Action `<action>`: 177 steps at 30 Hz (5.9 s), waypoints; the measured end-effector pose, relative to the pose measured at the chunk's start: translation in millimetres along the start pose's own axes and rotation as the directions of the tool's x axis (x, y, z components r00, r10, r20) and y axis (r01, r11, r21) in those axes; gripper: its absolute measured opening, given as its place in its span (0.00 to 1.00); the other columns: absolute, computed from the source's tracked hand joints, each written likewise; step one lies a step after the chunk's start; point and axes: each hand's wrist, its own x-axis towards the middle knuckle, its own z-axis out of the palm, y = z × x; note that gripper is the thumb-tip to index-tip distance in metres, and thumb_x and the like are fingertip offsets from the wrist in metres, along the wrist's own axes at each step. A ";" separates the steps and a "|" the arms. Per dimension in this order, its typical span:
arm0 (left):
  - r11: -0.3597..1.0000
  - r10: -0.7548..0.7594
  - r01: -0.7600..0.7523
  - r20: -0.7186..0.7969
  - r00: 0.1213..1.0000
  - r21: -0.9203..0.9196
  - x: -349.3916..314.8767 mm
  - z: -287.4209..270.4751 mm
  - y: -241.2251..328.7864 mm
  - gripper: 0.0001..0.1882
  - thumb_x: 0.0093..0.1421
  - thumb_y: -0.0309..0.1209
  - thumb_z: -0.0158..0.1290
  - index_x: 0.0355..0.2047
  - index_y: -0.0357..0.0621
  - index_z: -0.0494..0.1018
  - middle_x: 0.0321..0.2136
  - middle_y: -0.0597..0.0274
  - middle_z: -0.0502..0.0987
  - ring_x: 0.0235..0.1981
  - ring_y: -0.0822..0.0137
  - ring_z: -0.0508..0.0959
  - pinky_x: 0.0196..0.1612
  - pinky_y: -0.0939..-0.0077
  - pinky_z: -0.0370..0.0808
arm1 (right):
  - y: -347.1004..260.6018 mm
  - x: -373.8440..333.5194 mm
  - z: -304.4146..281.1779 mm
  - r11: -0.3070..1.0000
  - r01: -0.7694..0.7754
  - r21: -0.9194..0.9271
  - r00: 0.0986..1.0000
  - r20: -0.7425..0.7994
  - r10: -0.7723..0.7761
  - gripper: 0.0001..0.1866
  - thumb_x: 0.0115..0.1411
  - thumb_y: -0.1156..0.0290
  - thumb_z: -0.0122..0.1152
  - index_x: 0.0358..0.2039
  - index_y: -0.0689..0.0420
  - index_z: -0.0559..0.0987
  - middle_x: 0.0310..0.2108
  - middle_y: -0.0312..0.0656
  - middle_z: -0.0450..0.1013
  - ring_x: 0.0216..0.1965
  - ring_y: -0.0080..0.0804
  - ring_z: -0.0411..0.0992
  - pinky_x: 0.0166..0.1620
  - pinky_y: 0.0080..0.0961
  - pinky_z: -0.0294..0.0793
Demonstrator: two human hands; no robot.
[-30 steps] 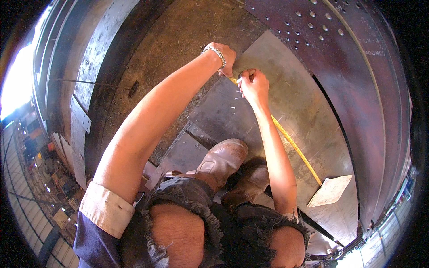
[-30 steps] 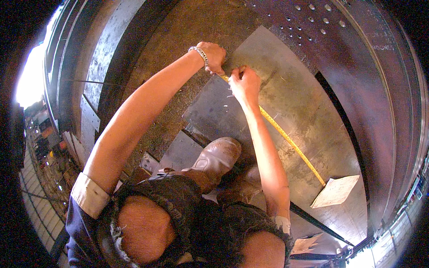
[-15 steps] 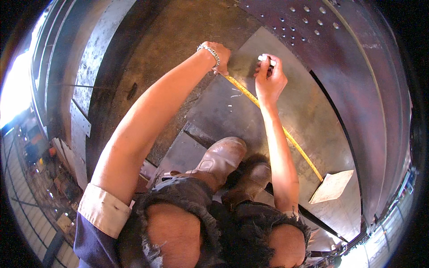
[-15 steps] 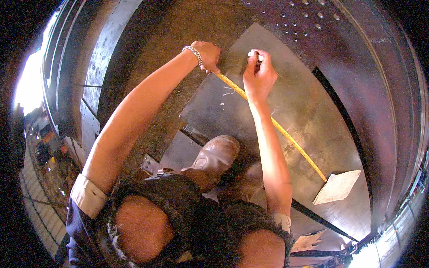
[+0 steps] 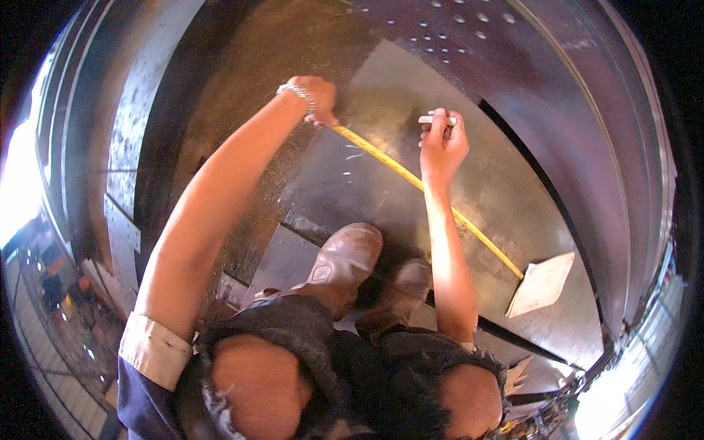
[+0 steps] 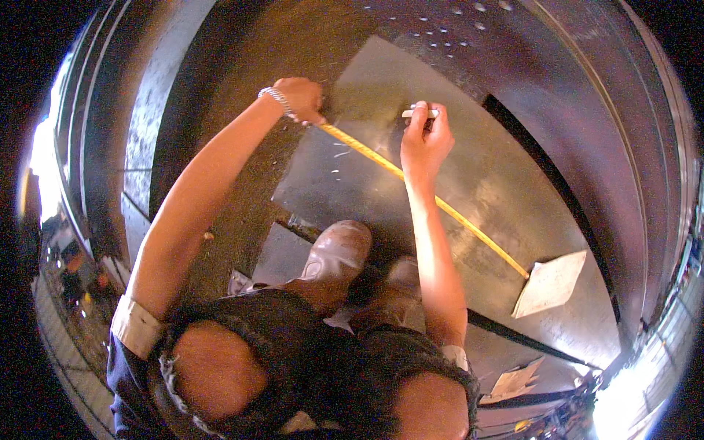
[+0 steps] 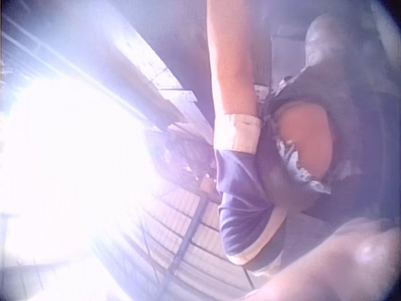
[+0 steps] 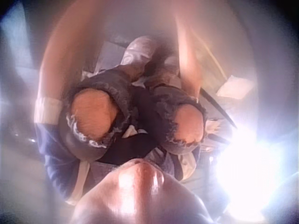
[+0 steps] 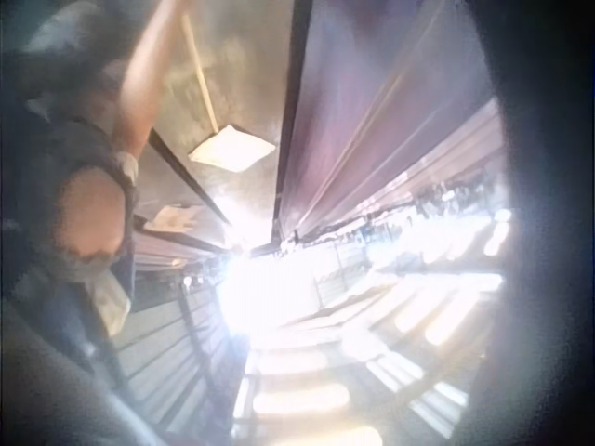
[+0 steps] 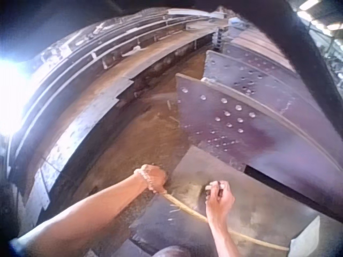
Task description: The person measures a large metal sheet using a tape measure and marks it with a white marker. They then use a metal square to draw straight lines on the sheet, creating a rectangular outline.
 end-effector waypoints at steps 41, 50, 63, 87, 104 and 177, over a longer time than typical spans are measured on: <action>0.920 0.238 -0.227 -0.005 0.971 -0.320 -123.2 14.3 80.8 0.24 0.50 0.50 0.65 0.38 0.44 0.80 0.28 0.57 0.81 0.29 0.63 0.80 0.36 0.69 0.75 | -4.9 -100.9 -179.8 0.780 0.586 -0.219 0.760 0.484 -0.434 0.14 0.52 0.65 0.70 0.35 0.57 0.76 0.31 0.41 0.71 0.37 0.39 0.70 0.43 0.35 0.72; 0.608 0.214 -0.201 -0.085 0.973 -0.768 -130.7 17.2 107.3 0.28 0.52 0.39 0.68 0.51 0.47 0.72 0.26 0.67 0.78 0.28 0.78 0.73 0.31 0.79 0.70 | -85.4 -115.8 -115.2 0.803 0.596 0.022 0.751 0.338 -0.567 0.11 0.54 0.71 0.65 0.35 0.59 0.74 0.33 0.44 0.69 0.36 0.44 0.69 0.41 0.37 0.72; -0.073 0.513 -0.570 -0.521 0.682 -0.818 -115.3 8.7 214.8 0.39 0.60 0.54 0.56 0.61 0.39 0.60 0.53 0.58 0.68 0.55 0.65 0.69 0.60 0.66 0.66 | -68.9 -132.6 -128.2 0.987 0.002 -0.160 0.997 0.076 0.010 0.43 0.41 0.50 0.77 0.52 0.62 0.69 0.41 0.55 0.74 0.44 0.54 0.73 0.47 0.42 0.74; 0.301 0.328 -0.598 -0.509 0.796 -0.743 -49.9 -148.6 214.3 0.28 0.64 0.47 0.55 0.55 0.38 0.67 0.48 0.59 0.74 0.45 0.67 0.77 0.46 0.76 0.74 | 106.9 -496.6 -319.4 0.477 -0.879 0.030 0.091 -0.969 0.230 0.39 0.49 0.45 0.71 0.42 0.72 0.75 0.36 0.60 0.77 0.39 0.54 0.75 0.47 0.44 0.73; 0.445 0.360 -0.737 -0.652 0.668 -0.509 -139.2 -215.8 316.3 0.23 0.64 0.43 0.54 0.51 0.38 0.70 0.46 0.58 0.76 0.44 0.68 0.78 0.43 0.77 0.76 | 157.1 -644.2 -318.6 0.252 -0.953 0.168 -0.021 -0.866 0.499 0.30 0.52 0.46 0.67 0.22 0.67 0.80 0.19 0.52 0.76 0.20 0.47 0.74 0.30 0.44 0.71; 0.817 0.565 -0.572 -0.308 0.765 0.079 176.8 -128.6 197.3 0.21 0.59 0.42 0.59 0.48 0.43 0.76 0.39 0.51 0.81 0.42 0.55 0.80 0.47 0.64 0.75 | 42.7 -244.4 -182.2 0.879 -0.403 -0.254 0.901 -0.280 0.332 0.11 0.58 0.68 0.67 0.33 0.61 0.77 0.21 0.40 0.72 0.22 0.29 0.73 0.25 0.29 0.70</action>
